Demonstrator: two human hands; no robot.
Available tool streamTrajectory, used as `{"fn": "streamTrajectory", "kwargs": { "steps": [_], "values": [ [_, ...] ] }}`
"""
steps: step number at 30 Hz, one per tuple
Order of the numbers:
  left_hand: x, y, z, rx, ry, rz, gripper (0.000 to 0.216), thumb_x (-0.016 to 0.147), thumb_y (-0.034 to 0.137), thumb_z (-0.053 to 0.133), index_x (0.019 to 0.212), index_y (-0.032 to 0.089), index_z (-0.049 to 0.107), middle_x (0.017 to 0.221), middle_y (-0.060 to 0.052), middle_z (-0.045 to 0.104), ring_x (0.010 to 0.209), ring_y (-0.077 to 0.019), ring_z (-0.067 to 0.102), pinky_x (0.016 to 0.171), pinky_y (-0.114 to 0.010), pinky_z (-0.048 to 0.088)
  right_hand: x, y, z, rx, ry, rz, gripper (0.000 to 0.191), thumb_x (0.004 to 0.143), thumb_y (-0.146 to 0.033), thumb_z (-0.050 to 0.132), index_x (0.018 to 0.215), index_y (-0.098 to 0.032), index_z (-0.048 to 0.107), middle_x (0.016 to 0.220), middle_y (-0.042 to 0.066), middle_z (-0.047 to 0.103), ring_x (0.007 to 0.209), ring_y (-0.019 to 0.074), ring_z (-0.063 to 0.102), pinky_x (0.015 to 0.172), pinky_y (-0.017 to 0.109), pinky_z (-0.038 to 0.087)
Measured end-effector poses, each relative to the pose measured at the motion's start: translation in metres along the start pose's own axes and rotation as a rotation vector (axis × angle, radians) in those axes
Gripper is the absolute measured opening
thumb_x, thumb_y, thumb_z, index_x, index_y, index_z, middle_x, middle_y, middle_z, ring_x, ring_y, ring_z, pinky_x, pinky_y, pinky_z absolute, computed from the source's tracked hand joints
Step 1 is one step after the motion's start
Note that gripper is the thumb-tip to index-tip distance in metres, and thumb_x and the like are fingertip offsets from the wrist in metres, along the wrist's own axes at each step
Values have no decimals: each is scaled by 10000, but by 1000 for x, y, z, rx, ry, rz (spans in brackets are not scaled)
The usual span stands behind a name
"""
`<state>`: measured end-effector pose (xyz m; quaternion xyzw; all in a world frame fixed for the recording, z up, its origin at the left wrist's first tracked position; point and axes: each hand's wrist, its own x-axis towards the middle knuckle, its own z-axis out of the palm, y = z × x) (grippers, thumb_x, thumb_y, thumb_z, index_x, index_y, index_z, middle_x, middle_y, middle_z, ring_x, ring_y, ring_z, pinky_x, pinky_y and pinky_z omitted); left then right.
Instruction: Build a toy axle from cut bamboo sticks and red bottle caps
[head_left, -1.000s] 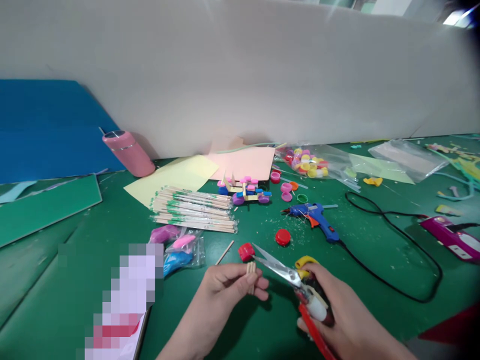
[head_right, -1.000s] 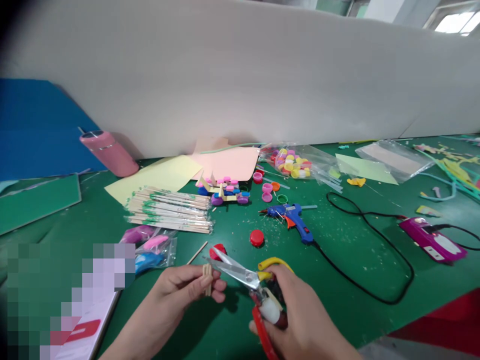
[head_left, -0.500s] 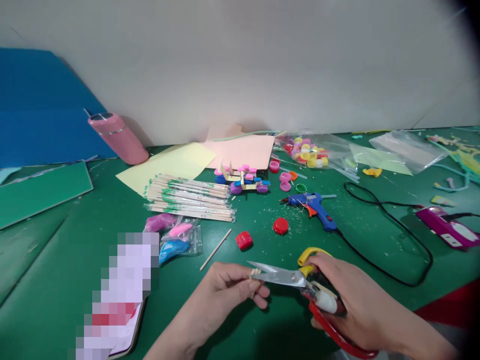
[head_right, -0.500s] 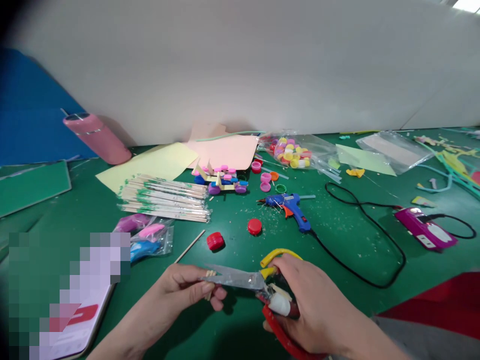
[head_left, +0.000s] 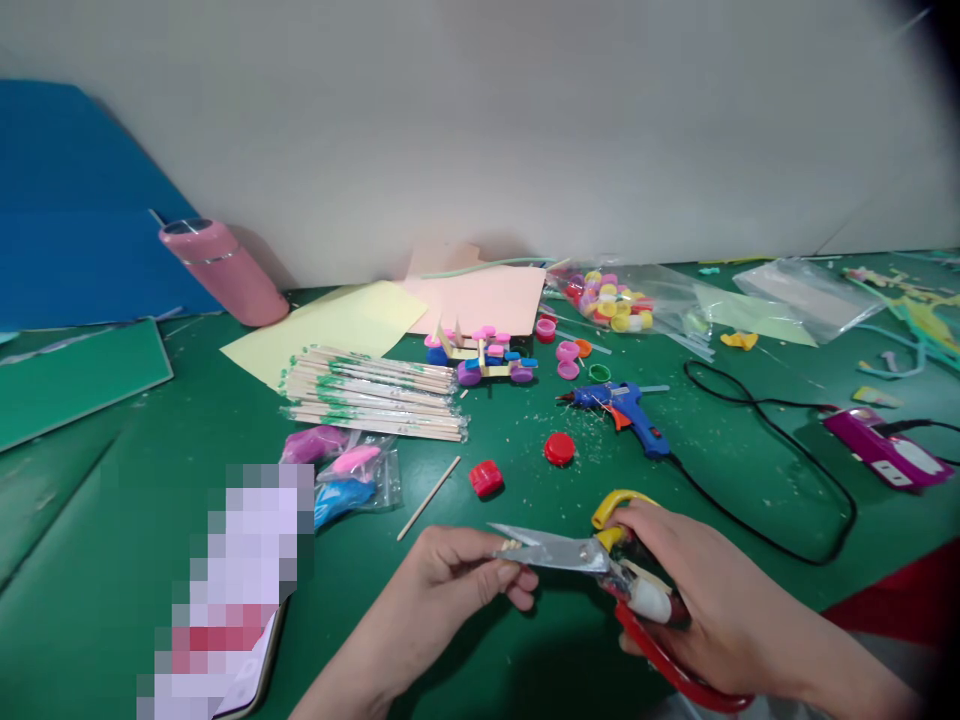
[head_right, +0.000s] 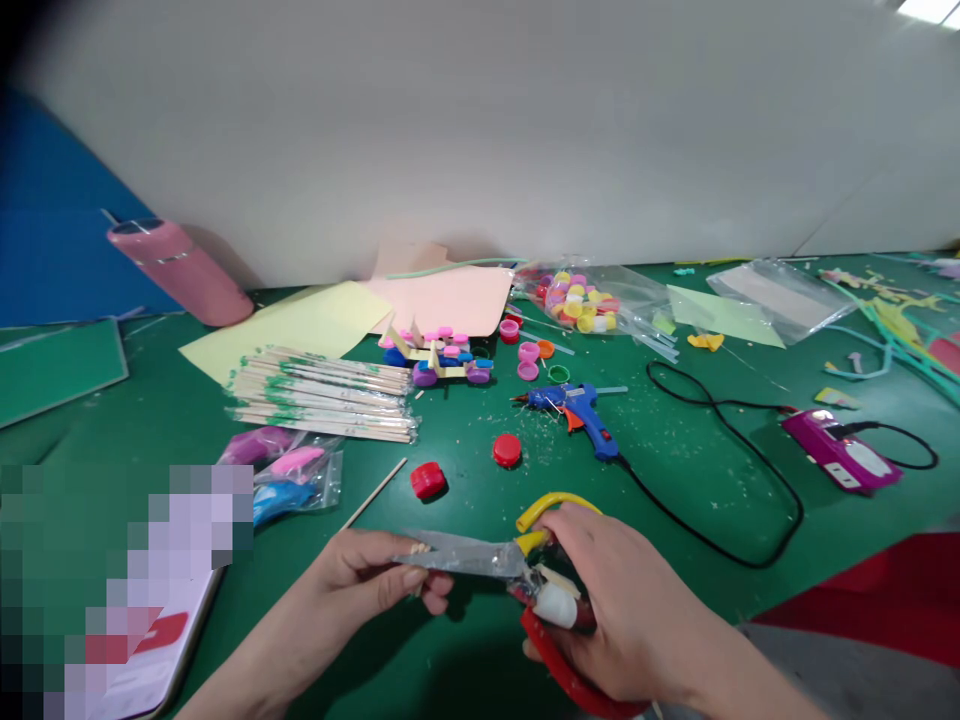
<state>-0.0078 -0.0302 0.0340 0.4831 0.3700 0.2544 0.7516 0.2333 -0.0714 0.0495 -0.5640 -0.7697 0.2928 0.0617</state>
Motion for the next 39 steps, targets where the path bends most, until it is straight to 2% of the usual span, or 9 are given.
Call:
{"fn": "streamTrajectory", "kwargs": {
  "steps": [10, 19, 28, 39],
  "values": [
    [0, -1, 1, 17, -8, 11, 183, 776, 228, 567, 739, 109, 702, 699, -70, 671, 684, -168, 591, 683, -280, 446, 0, 0, -1, 9, -6, 0, 368, 655, -321, 634, 952, -233, 436, 861, 25, 561, 722, 204, 499, 613, 313, 384],
    [-1, 2, 0, 81, -48, 30, 202, 789, 216, 548, 718, 105, 701, 716, -74, 675, 706, -166, 585, 691, -262, 434, 1, 0, -4, -19, -29, 1, 327, 658, -391, 633, 880, -225, 459, 832, 25, 577, 679, 191, 505, 573, 280, 374],
    [0, 1, 0, 89, -56, 14, 210, 787, 226, 549, 694, 110, 697, 704, -70, 678, 680, -158, 586, 676, -257, 435, 2, -1, -6, -22, -44, -24, 259, 679, -376, 613, 826, -221, 467, 785, 10, 564, 623, 161, 478, 535, 256, 352],
    [-1, -1, -1, 62, -49, 7, 210, 785, 240, 551, 697, 115, 695, 703, -74, 679, 679, -169, 591, 678, -281, 437, 0, -1, -6, -36, 3, -54, 301, 660, -340, 640, 882, -220, 476, 809, 19, 567, 669, 182, 506, 569, 279, 383]
  ]
}}
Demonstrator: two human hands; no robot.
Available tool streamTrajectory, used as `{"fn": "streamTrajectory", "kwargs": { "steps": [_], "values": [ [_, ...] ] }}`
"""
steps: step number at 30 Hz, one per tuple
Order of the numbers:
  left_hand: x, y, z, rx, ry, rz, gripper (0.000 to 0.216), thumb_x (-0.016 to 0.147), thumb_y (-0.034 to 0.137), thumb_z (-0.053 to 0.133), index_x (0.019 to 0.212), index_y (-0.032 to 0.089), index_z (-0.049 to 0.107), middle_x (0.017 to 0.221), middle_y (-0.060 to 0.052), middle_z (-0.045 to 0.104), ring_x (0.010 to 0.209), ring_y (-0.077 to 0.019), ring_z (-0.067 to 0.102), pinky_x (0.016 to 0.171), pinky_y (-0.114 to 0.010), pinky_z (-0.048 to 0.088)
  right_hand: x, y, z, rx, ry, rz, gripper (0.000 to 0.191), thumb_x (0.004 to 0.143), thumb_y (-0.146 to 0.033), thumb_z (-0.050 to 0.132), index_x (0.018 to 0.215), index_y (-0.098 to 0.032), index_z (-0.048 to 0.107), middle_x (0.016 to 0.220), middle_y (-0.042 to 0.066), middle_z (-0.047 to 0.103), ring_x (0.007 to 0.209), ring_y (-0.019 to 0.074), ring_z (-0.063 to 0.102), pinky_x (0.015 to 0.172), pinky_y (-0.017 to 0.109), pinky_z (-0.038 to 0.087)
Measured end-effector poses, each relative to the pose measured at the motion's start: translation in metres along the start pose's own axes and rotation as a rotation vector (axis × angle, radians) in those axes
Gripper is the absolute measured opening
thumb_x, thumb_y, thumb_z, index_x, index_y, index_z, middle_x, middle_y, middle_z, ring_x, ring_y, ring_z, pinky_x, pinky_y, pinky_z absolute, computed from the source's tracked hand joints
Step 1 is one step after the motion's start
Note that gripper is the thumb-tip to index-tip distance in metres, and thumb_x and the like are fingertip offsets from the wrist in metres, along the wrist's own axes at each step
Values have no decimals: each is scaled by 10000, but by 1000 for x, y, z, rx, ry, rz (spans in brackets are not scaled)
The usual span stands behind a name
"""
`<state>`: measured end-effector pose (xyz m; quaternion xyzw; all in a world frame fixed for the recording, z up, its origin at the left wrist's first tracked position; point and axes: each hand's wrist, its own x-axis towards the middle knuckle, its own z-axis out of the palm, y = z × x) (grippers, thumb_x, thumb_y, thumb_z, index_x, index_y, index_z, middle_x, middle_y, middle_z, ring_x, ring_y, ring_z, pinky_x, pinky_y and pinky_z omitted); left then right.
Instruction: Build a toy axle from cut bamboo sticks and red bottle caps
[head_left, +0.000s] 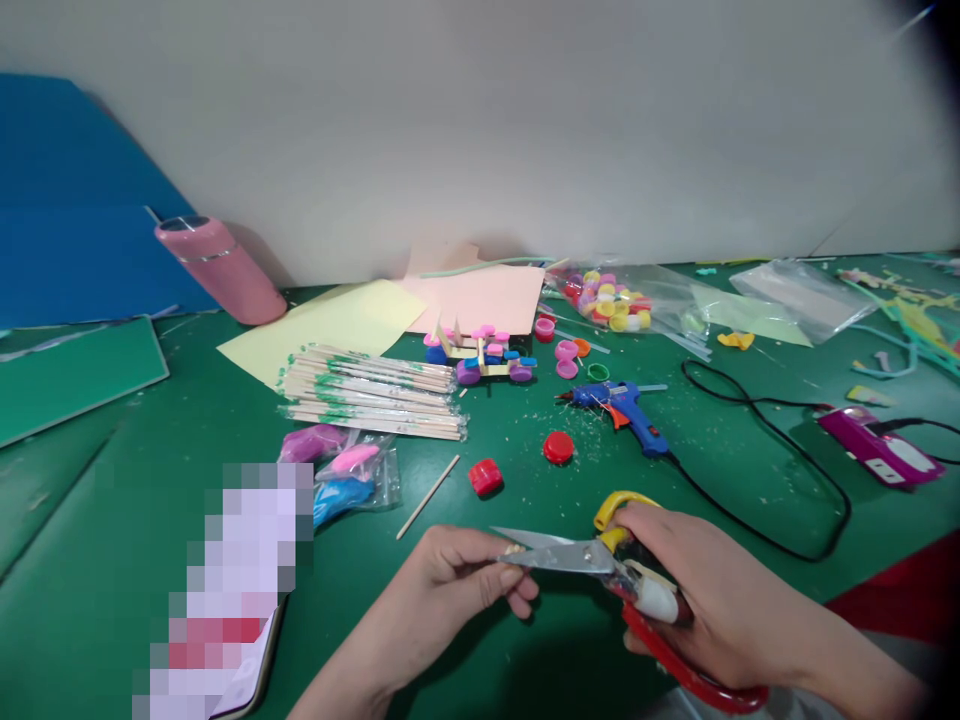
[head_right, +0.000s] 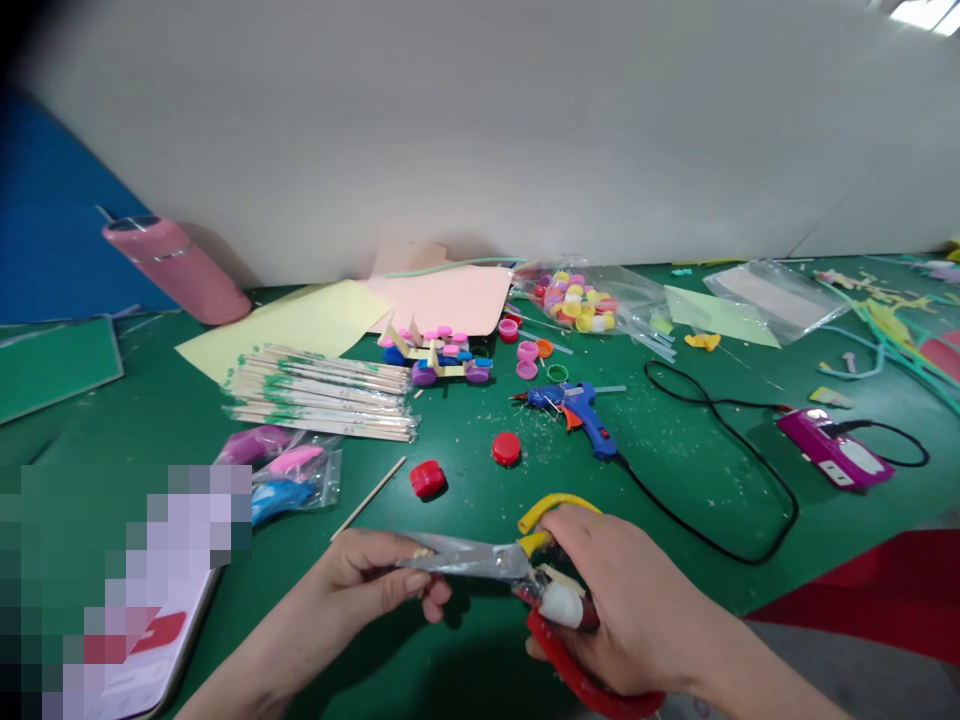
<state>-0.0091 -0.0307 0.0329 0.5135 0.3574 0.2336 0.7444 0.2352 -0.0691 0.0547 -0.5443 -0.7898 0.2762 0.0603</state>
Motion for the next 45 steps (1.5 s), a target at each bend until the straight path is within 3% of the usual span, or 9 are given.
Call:
{"fn": "streamTrajectory", "kwargs": {
  "steps": [22, 34, 45],
  "values": [
    [-3, 2, -1, 93, -29, -11, 201, 778, 236, 562, 720, 117, 714, 685, -59, 659, 625, -136, 591, 611, -223, 459, 3, -1, -6, -36, -62, -16, 308, 639, -404, 652, 846, -221, 516, 791, 20, 582, 643, 183, 522, 567, 279, 387],
    [-2, -8, 3, -93, -51, -17, 221, 793, 257, 555, 708, 114, 702, 620, -48, 643, 554, -120, 568, 593, -236, 404, 1, 2, 5, -43, 10, -15, 344, 635, -379, 655, 878, -209, 481, 813, 33, 569, 672, 193, 505, 592, 294, 384],
    [-1, -19, 8, -148, 88, 56, 213, 813, 295, 526, 683, 142, 599, 580, 10, 500, 536, -96, 424, 525, -224, 323, 4, -4, 4, -32, 14, 36, 264, 646, -363, 638, 778, -219, 459, 758, 20, 546, 605, 169, 475, 515, 253, 335]
  ]
}}
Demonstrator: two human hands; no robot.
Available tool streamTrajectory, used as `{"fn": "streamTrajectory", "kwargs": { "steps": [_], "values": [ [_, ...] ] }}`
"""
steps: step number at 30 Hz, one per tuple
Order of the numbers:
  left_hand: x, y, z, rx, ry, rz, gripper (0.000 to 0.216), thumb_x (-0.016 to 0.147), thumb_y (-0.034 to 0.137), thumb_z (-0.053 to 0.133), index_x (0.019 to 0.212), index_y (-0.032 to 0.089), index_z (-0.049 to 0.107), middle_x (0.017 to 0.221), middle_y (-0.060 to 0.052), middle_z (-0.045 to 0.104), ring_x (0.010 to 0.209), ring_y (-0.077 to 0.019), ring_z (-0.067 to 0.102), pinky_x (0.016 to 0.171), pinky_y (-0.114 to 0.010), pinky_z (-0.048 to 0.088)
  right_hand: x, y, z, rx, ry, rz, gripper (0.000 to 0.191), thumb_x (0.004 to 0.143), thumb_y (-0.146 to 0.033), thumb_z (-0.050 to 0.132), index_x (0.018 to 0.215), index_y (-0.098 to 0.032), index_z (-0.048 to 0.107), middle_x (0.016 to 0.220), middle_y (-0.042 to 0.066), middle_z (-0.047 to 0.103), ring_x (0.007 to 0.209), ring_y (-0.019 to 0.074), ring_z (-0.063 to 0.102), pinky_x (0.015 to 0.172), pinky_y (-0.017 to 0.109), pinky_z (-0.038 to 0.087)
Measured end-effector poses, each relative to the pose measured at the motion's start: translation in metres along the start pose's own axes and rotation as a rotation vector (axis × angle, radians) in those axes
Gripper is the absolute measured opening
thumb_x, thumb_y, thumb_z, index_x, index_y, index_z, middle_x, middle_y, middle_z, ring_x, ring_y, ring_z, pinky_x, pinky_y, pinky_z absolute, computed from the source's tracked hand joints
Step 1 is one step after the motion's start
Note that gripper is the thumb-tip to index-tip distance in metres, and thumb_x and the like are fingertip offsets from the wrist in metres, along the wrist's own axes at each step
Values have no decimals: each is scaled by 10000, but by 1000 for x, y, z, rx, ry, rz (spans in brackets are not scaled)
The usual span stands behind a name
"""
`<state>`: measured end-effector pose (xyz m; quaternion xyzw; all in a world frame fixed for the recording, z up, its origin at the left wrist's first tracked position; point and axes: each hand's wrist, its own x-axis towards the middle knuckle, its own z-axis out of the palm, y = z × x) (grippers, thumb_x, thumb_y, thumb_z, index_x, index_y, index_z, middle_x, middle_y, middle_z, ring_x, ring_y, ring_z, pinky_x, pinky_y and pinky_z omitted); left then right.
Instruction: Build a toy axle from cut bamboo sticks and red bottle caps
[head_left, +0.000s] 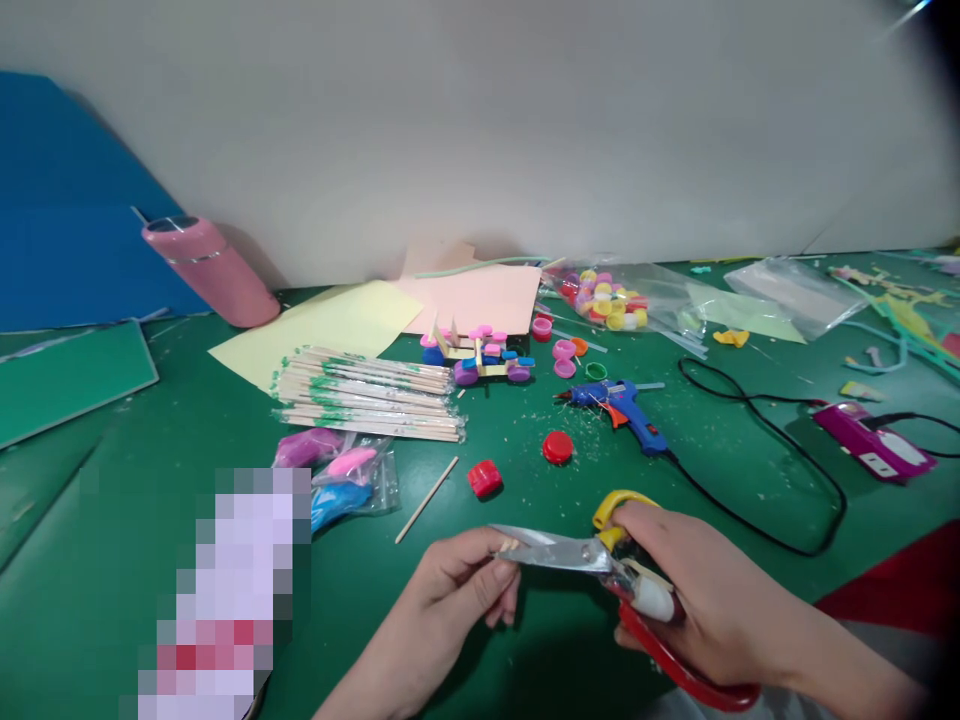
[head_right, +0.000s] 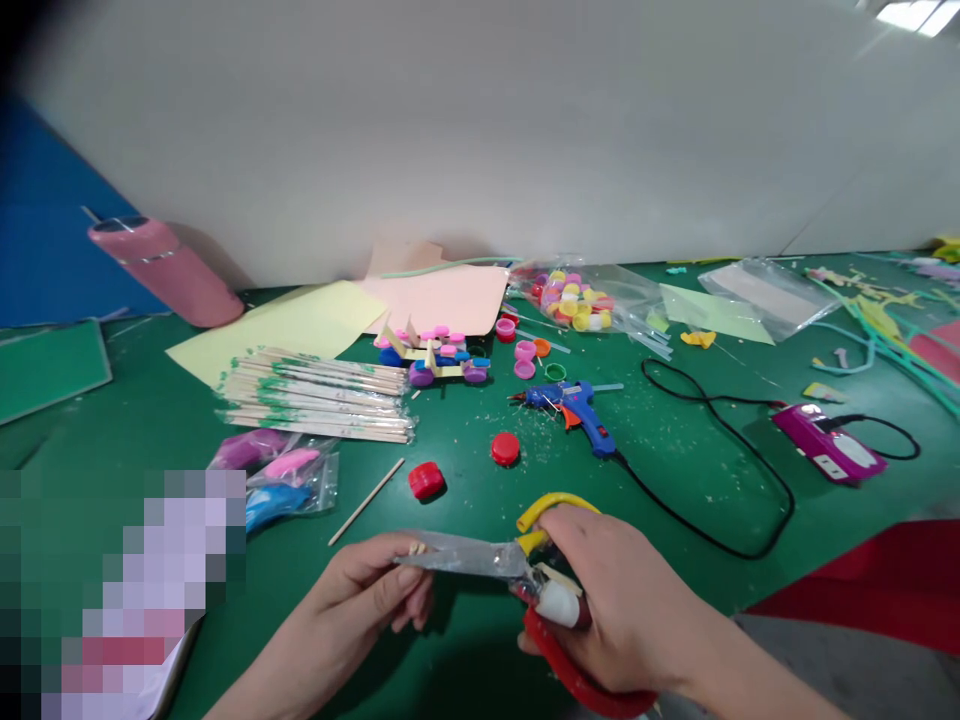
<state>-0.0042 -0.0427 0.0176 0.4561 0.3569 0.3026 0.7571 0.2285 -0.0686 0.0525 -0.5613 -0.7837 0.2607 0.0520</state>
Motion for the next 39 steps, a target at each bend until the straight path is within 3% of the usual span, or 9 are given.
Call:
{"fn": "streamTrajectory", "kwargs": {
  "steps": [5, 13, 22, 28, 39],
  "values": [
    [-1, -5, 2, -103, 47, 11, 188, 829, 314, 502, 768, 152, 575, 585, 37, 376, 559, -91, 334, 528, -227, 272, 1, -1, 5, 26, 0, 24, 270, 659, -342, 626, 815, -224, 440, 744, 9, 548, 609, 172, 466, 535, 263, 343],
    [-2, -7, 3, -149, 98, 15, 225, 830, 331, 503, 707, 150, 553, 570, 52, 302, 538, -84, 243, 497, -232, 202, 5, -13, 3, 84, -18, 85, 281, 658, -341, 629, 804, -220, 422, 779, 20, 554, 625, 174, 476, 537, 264, 352],
    [0, -5, 8, -301, 237, 75, 208, 738, 354, 615, 698, 150, 614, 572, 39, 392, 539, -82, 317, 514, -211, 273, 7, -12, 21, 133, 58, 40, 366, 644, -366, 643, 894, -211, 425, 862, 42, 546, 691, 186, 483, 563, 269, 354],
    [-3, -7, 3, -214, 271, 104, 158, 727, 310, 634, 704, 154, 624, 652, -2, 531, 635, -115, 439, 601, -219, 336, 6, -12, 24, 148, 81, 11, 352, 660, -371, 635, 898, -217, 425, 835, 26, 547, 676, 175, 471, 565, 266, 342],
    [-2, -14, -1, -159, 250, 128, 141, 756, 314, 604, 766, 175, 619, 640, 22, 468, 599, -97, 368, 568, -208, 299, 8, -16, 29, 169, 69, 54, 317, 652, -350, 631, 847, -222, 416, 794, 8, 534, 637, 161, 458, 519, 243, 325]
  ]
}}
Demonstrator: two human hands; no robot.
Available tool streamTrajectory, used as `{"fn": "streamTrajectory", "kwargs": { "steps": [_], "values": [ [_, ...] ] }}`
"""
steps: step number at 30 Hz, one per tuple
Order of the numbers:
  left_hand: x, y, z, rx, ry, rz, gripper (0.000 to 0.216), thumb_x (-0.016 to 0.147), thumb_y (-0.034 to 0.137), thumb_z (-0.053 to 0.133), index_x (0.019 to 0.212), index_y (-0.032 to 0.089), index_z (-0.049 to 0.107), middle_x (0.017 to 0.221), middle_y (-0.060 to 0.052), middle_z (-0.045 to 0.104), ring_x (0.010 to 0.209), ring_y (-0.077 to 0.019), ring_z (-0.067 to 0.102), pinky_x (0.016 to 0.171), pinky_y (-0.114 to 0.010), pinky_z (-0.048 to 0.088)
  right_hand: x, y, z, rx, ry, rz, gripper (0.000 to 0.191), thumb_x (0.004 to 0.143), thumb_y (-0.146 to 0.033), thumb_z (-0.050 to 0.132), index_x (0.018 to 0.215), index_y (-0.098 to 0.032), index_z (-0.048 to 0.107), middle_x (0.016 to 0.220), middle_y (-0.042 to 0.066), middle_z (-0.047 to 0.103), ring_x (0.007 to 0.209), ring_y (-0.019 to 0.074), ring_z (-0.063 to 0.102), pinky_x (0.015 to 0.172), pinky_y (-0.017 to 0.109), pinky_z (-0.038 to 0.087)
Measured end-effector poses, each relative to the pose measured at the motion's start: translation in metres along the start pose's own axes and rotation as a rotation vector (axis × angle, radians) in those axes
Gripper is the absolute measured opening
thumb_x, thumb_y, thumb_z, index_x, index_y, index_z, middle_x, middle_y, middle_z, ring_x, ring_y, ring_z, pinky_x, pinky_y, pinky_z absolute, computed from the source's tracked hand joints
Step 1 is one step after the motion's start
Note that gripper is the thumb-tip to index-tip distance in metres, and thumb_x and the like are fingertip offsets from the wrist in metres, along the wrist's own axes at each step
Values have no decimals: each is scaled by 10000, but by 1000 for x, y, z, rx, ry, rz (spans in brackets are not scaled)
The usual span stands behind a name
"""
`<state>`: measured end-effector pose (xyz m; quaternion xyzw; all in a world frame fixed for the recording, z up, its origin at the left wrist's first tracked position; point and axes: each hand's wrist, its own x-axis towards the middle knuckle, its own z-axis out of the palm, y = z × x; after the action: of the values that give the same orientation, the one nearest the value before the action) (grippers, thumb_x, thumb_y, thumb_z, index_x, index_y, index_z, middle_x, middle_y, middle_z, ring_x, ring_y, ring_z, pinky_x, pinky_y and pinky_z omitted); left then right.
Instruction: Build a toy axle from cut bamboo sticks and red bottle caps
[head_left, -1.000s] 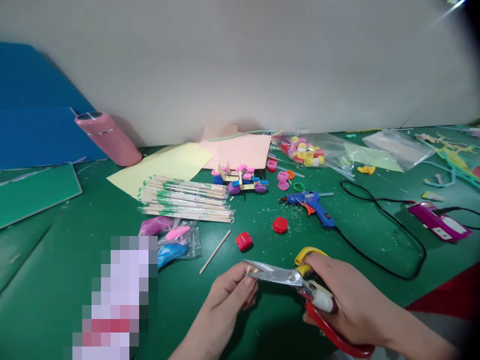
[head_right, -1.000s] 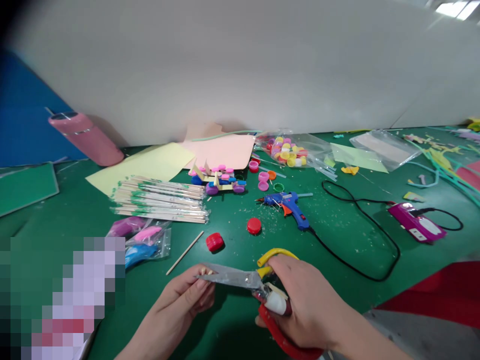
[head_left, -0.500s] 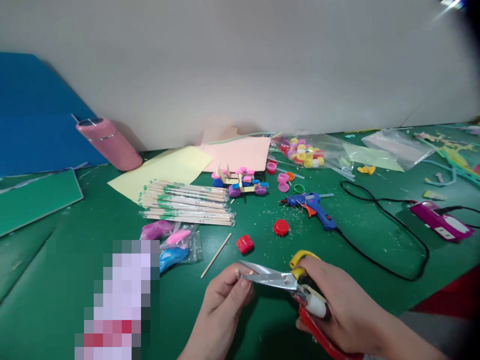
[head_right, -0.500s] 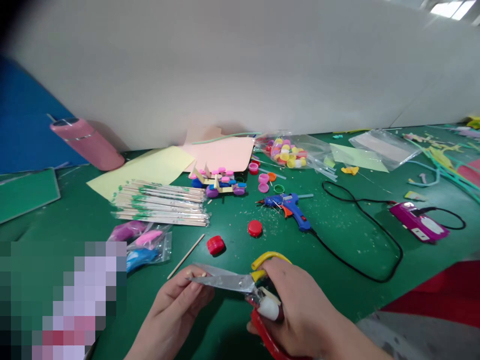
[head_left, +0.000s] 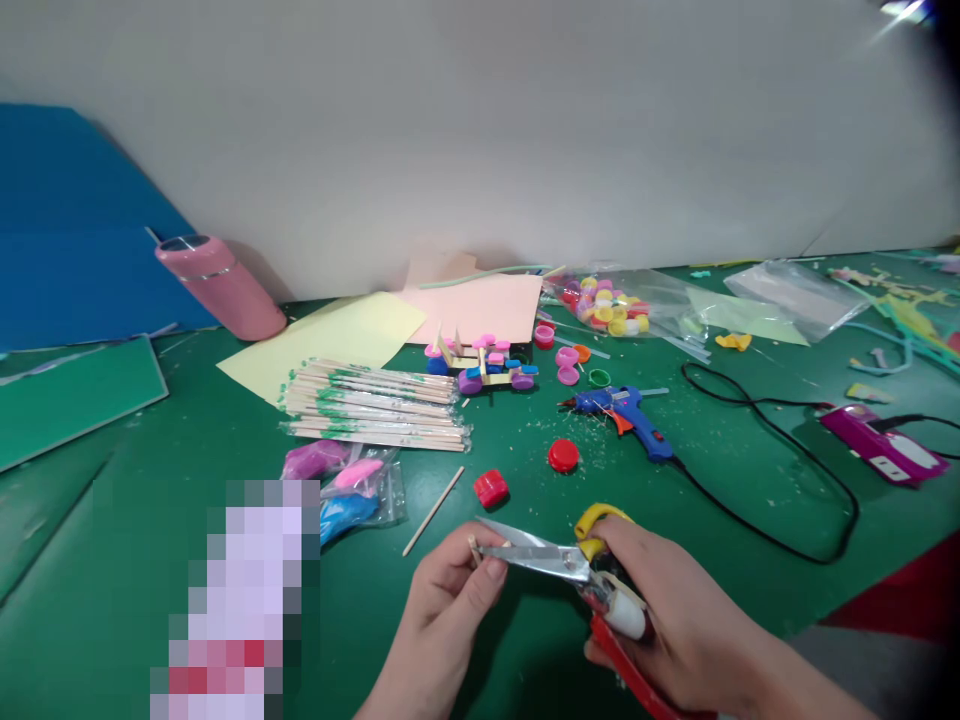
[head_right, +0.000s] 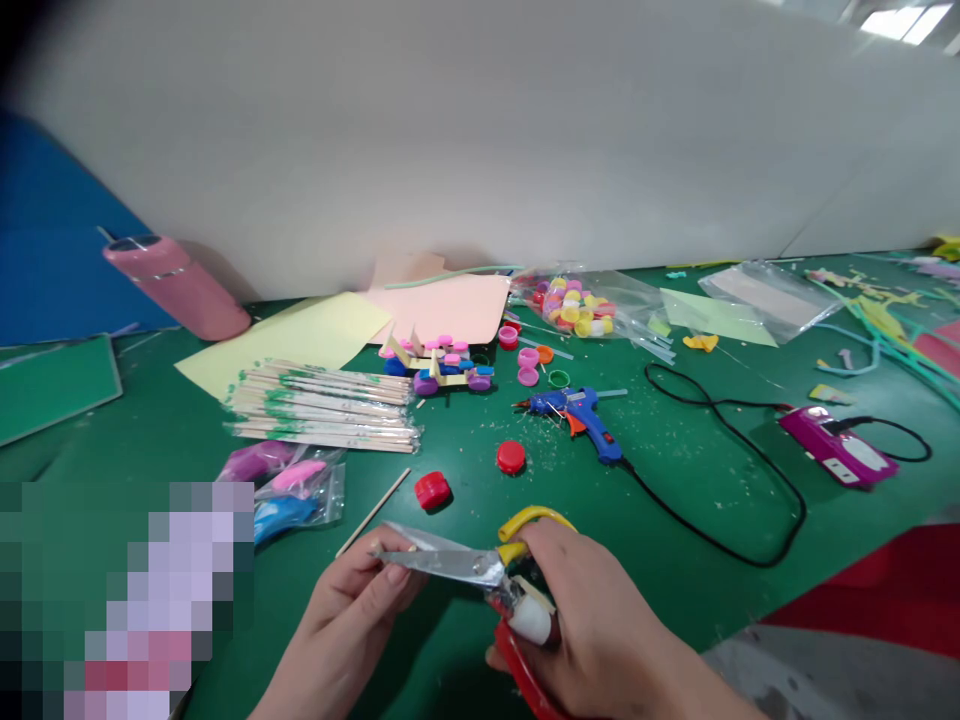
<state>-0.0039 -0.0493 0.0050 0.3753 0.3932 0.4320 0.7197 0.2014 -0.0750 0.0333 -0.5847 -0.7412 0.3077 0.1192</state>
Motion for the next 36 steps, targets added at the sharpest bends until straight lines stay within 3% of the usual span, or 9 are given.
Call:
{"fn": "streamTrajectory", "kwargs": {
  "steps": [19, 30, 36],
  "values": [
    [0, 0, -3, 51, -14, 14, 111, 782, 301, 576, 784, 196, 611, 646, 29, 471, 615, -102, 365, 579, -206, 302, 0, 0, -1, 25, -14, 26, 309, 658, -363, 619, 836, -219, 412, 785, 19, 548, 621, 162, 479, 510, 244, 334],
    [-1, 2, -4, 51, -47, 19, 90, 781, 253, 578, 763, 177, 623, 705, -5, 574, 682, -131, 473, 653, -233, 364, -1, 0, 1, 14, -27, 19, 296, 651, -388, 612, 763, -215, 399, 706, -6, 525, 558, 138, 418, 497, 239, 294],
    [-3, 6, 2, 66, -23, 58, 92, 765, 245, 596, 737, 173, 645, 657, -4, 585, 621, -118, 470, 592, -212, 367, -2, 3, 7, 2, -63, 3, 255, 688, -376, 571, 776, -213, 396, 712, 3, 532, 553, 142, 429, 488, 240, 287]
  ]
}}
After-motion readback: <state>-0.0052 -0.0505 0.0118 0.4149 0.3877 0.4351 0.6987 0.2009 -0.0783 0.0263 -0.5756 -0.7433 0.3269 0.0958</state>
